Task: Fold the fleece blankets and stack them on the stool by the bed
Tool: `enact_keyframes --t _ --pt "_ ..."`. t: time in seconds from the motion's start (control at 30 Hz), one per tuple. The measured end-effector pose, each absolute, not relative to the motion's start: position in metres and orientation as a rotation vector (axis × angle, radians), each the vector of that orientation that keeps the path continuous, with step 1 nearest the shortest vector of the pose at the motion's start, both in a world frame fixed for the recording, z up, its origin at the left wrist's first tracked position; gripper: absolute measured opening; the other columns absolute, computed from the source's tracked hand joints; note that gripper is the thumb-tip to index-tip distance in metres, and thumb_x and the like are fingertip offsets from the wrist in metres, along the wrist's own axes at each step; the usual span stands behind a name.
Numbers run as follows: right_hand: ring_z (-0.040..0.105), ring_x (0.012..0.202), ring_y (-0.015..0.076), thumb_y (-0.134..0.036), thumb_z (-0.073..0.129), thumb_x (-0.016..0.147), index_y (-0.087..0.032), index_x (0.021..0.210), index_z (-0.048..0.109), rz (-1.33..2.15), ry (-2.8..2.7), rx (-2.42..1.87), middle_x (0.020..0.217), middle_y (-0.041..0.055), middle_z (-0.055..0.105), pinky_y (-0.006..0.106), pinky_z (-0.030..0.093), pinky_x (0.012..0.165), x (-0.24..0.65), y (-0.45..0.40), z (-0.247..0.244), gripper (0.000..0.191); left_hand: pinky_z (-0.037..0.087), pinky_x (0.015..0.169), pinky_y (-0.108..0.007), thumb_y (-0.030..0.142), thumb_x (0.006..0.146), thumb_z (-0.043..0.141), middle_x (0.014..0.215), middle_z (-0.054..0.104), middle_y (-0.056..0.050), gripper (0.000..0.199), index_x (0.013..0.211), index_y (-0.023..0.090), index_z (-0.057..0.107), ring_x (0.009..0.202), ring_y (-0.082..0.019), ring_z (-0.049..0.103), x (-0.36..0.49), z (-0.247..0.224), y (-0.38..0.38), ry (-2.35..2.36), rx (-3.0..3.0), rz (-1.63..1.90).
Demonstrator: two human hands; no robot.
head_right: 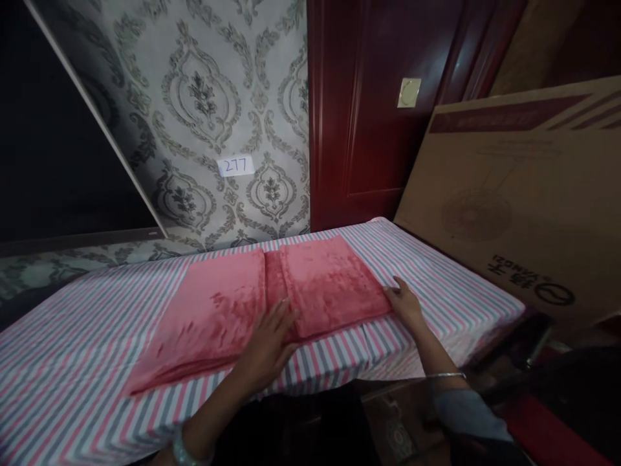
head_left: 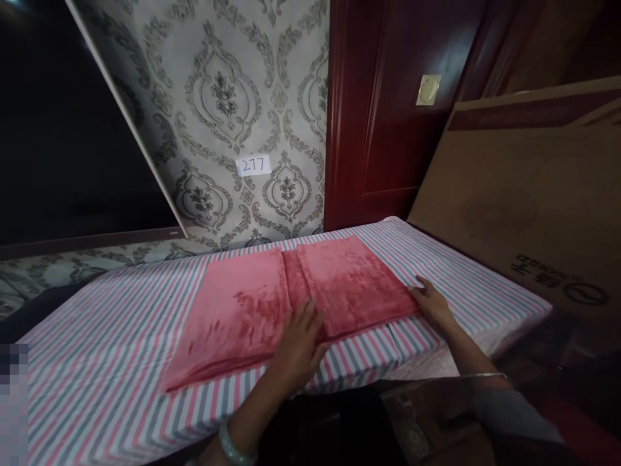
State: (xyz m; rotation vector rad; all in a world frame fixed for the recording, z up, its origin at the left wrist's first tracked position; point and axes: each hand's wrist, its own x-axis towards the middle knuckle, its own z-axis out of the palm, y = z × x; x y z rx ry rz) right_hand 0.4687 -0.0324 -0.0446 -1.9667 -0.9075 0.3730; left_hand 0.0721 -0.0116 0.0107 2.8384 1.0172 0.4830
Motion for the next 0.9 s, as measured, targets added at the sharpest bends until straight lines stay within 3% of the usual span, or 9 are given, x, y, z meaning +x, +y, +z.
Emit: enact_keyframes --t 0.07,0.23,0.43,0.6,0.73,0.9 --pt "0.071 0.085 0.0258 -0.047 0.061 0.084 -0.013 0.142 0.05 0.558 -0.859 -1.856 0.097 0.0115 0.073 0.036 0.057 0.079 0.47 -0.027 -0.043 0.068 0.021 0.12 -0.057 0.038 0.094 0.055 0.161 0.029 -0.017 0.062 0.15 0.018 0.04 0.151 -0.031 0.022 0.088 0.009 -0.013 0.984 2.829 0.317" --pt "0.072 0.085 0.0235 -0.033 0.067 0.082 -0.015 0.135 0.056 0.898 -0.739 -1.635 0.1 0.0112 0.074 0.032 0.059 0.074 0.471 -0.013 -0.031 0.057 0.025 0.119 -0.057 0.035 0.09 0.06 0.157 0.034 -0.023 0.069 0.15 0.011 0.037 0.147 -0.036 0.029 0.101 -0.003 -0.022 1.11 2.765 0.141" --pt "0.072 0.077 0.0214 -0.027 0.068 0.083 -0.015 0.131 0.058 0.985 -0.697 -1.644 0.092 0.0096 0.075 0.031 0.059 0.07 0.468 0.004 -0.011 0.051 0.017 0.122 -0.057 0.036 0.094 0.055 0.146 0.052 -0.018 0.047 0.136 0.016 0.055 0.141 -0.031 0.041 0.087 0.035 -0.014 0.995 2.763 0.251" --pt "0.073 0.079 0.024 -0.033 0.066 0.082 -0.019 0.095 0.071 1.275 -0.789 -1.546 0.09 0.0117 0.076 0.034 0.06 0.077 0.464 0.009 0.003 0.02 0.017 0.12 -0.061 0.038 0.097 0.047 0.16 0.032 -0.016 0.06 0.152 0.02 0.034 0.149 -0.032 0.025 0.072 0.051 0.029 1.242 2.625 0.355" --pt "0.073 0.08 0.0254 -0.042 0.062 0.084 -0.02 0.086 0.071 1.404 -0.801 -1.547 0.085 0.0126 0.075 0.038 0.059 0.082 0.462 0.011 0.006 0.024 0.014 0.118 -0.065 0.049 0.093 0.052 0.166 0.013 -0.014 0.069 0.155 0.026 0.03 0.151 -0.038 0.012 0.072 0.03 0.043 1.204 2.597 0.242" --pt "0.073 0.093 0.0292 -0.046 0.053 0.087 -0.024 0.073 0.068 1.346 -0.901 -1.556 0.078 0.0141 0.074 0.037 0.055 0.087 0.447 0.018 0.012 0.03 0.008 0.114 -0.073 0.052 0.09 0.056 0.163 0.026 -0.01 0.066 0.151 0.034 0.039 0.151 -0.041 0.011 0.077 0.008 0.034 1.158 2.656 0.141"
